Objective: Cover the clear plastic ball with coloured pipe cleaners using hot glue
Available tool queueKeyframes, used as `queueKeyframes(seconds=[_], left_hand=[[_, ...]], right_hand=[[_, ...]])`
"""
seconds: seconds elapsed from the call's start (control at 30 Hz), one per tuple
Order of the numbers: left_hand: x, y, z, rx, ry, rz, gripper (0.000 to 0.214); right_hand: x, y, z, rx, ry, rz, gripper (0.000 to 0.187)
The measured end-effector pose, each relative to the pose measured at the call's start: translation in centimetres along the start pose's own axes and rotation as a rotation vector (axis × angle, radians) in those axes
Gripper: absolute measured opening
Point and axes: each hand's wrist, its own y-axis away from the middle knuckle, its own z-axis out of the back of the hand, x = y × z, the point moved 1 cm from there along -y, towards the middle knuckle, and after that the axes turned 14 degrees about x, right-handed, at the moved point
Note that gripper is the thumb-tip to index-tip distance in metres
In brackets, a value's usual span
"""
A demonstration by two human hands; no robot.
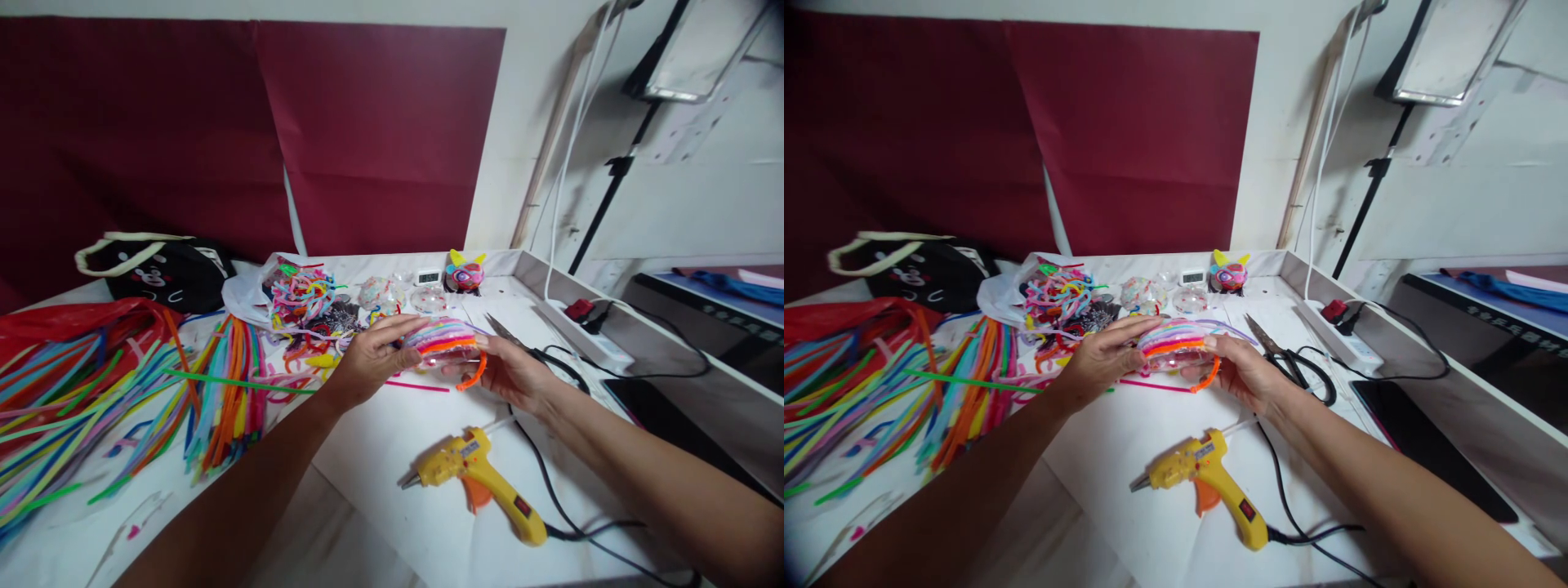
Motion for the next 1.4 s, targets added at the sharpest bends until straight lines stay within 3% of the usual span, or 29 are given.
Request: queueKeyframes(seconds=[0.23, 0.5, 0.9, 1.1, 1.4], left_hand=[[-0.4, 0.0, -0.3, -0.010, 0.065, 0.060, 0.054], [-0.2, 0.1, -0.7, -0.026, 0.216, 0.150, 0.054], [0.5, 0.1, -1.0, -0.094, 0.388, 0.183, 0.053], [0.7, 0.1, -0.7, -0.028, 0.490, 0.209, 0.069], [1.2, 0.2, -0.7, 0.001, 0.541, 0.184, 0.064]], right_hand=[[0.1, -0.2, -0.1, -0.038, 0.011, 0.004, 0.030], [0.2, -0.4, -0.5, 0.002, 0.076, 0.037, 0.037], [0.6, 0.1, -1.2, -0.038, 0.181, 0.086, 0.040], [0.9, -0.1, -1.6, -0.104, 0.208, 0.113, 0.041], [0.8, 0.3, -1.9, -0.109, 0.238, 0.129, 0.044]])
